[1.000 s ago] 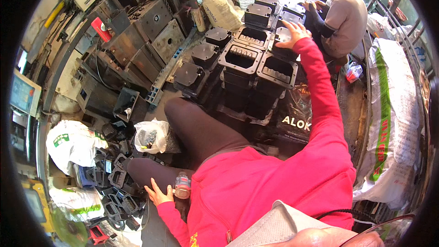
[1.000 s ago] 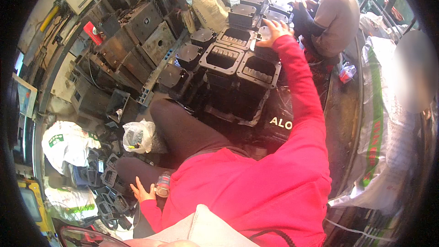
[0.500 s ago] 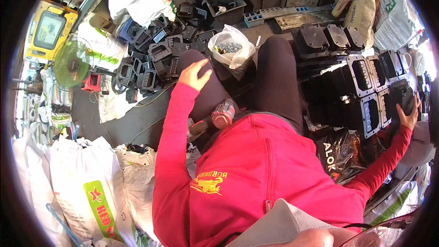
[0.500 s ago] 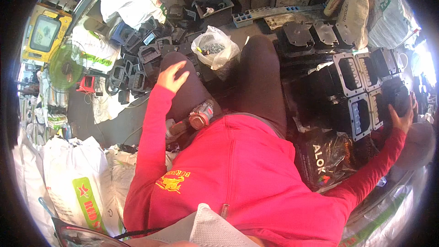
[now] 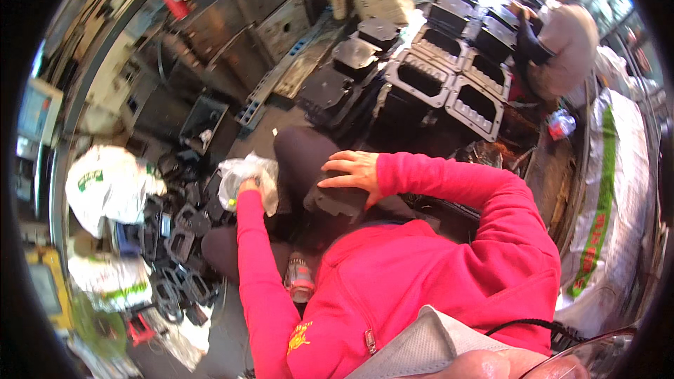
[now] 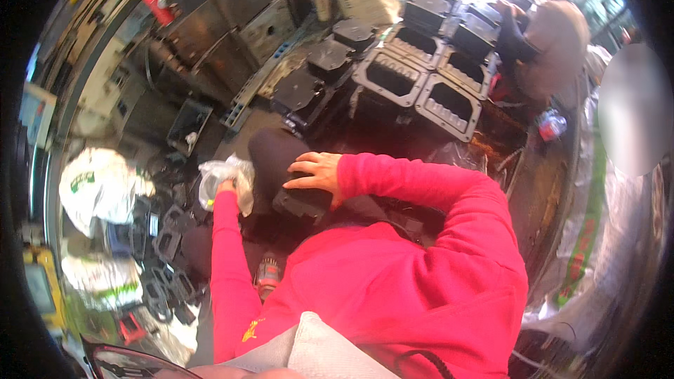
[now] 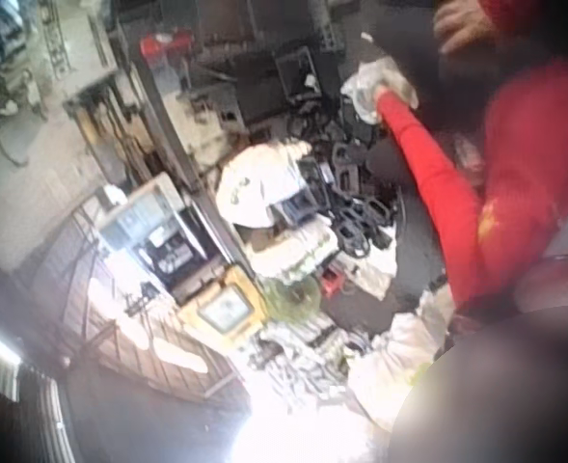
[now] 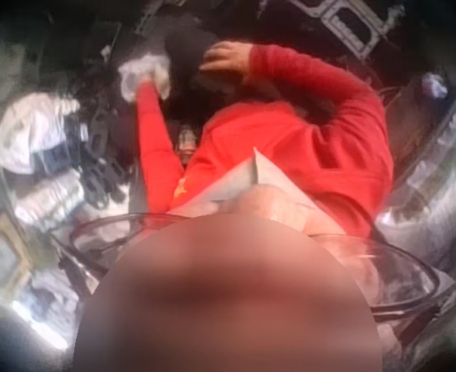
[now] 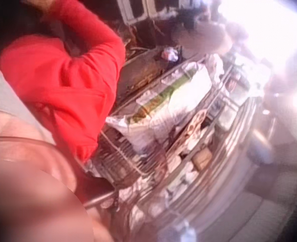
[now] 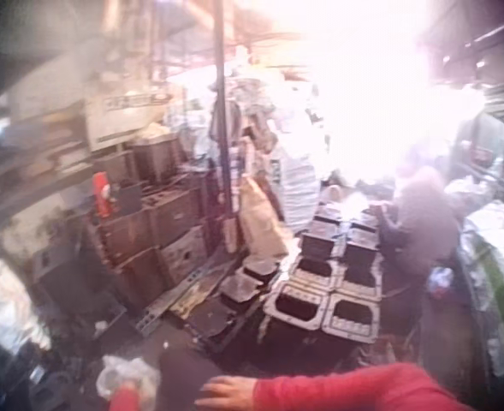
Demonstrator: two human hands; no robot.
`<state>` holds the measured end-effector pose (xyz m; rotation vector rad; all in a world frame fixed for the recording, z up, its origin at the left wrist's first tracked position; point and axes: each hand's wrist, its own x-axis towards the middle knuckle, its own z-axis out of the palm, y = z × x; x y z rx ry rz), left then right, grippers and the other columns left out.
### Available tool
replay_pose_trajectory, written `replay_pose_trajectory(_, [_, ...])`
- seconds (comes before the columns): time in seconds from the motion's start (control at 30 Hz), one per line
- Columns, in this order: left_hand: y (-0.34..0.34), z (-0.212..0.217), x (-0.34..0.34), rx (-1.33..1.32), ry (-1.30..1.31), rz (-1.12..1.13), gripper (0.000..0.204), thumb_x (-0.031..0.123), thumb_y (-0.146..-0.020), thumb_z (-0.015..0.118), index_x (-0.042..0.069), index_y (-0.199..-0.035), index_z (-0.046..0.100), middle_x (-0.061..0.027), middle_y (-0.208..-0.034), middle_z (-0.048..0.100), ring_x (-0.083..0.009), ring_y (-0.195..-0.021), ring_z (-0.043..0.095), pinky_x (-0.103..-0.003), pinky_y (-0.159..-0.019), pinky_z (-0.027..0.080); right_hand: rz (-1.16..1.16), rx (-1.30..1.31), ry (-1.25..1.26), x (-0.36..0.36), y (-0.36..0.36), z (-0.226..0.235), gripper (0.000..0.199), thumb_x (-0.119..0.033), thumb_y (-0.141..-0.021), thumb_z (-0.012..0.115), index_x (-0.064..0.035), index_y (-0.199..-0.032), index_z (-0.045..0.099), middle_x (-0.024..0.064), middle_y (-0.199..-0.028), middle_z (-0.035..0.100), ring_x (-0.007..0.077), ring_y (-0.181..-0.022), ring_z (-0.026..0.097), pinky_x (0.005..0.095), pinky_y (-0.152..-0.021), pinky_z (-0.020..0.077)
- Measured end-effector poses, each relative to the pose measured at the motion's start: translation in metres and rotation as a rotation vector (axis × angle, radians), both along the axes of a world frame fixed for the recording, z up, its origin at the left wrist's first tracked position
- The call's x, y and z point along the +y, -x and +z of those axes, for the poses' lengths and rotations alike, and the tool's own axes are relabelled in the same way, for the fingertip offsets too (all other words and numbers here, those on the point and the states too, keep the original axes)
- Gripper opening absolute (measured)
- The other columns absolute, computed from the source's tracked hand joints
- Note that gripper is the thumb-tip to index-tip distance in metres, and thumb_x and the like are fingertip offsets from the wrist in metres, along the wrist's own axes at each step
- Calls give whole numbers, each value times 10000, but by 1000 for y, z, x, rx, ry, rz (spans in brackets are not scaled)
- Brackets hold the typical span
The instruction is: The person sits on the floor and uses a cordless drill to fasten screws into black plastic parts. They repeatedly pick up parts, align them, insert screws, and tighten them with the drill, then place the finished pieces aside.
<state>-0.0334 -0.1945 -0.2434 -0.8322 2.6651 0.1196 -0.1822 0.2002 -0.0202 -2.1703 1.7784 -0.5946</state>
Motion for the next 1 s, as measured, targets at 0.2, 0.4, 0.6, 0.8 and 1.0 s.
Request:
replay_pose_trajectory(0.2, [-2,-10,-5,4,16,71,271,299,-835,592,110,-1006,686,-175,-1047,667,-357,-978,631,-451,-840,502,-356,-607,179,8,-4,-56,625,-406,-776,731,-138,-1302,525,184,-1365,444,403,-1281,396,477,-1057,352])
replay_pose_trajectory(0.4, [-12,10,11,154,-26,122,231,266,-760,707,87,-906,707,-159,-942,692,-341,-915,661,-411,-827,515,-991,-1106,-209,24,-40,-75,925,-588,-709,725,-67,-1403,406,198,-1366,480,334,-1288,437,408,-1067,351])
replay_pose_trajectory(0.6, [-19,25,17,319,-98,192,258,321,-750,683,97,-874,718,-134,-869,701,-314,-834,675,-391,-777,521,-797,-1220,-190,38,-29,-71,985,-458,-687,799,-34,-1438,324,192,-1381,466,314,-1304,422,383,-1076,342])
replay_pose_trajectory(0.8, [-23,33,14,498,-74,135,160,203,-717,717,88,-828,702,-117,-810,701,-265,-746,684,-374,-718,527,-655,-1047,-206,32,-26,-73,1040,-414,-653,829,-51,-1460,282,158,-1417,439,273,-1334,389,367,-1086,328])
replay_pose_trajectory(1.0, [-125,147,-1,894,-369,117,114,68,-766,726,45,-847,649,-32,-778,665,-99,-684,610,-253,-665,500,-333,-813,-347,17,41,-50,882,-379,-691,795,-57,-1410,399,164,-1363,501,266,-1276,453,342,-1070,349])
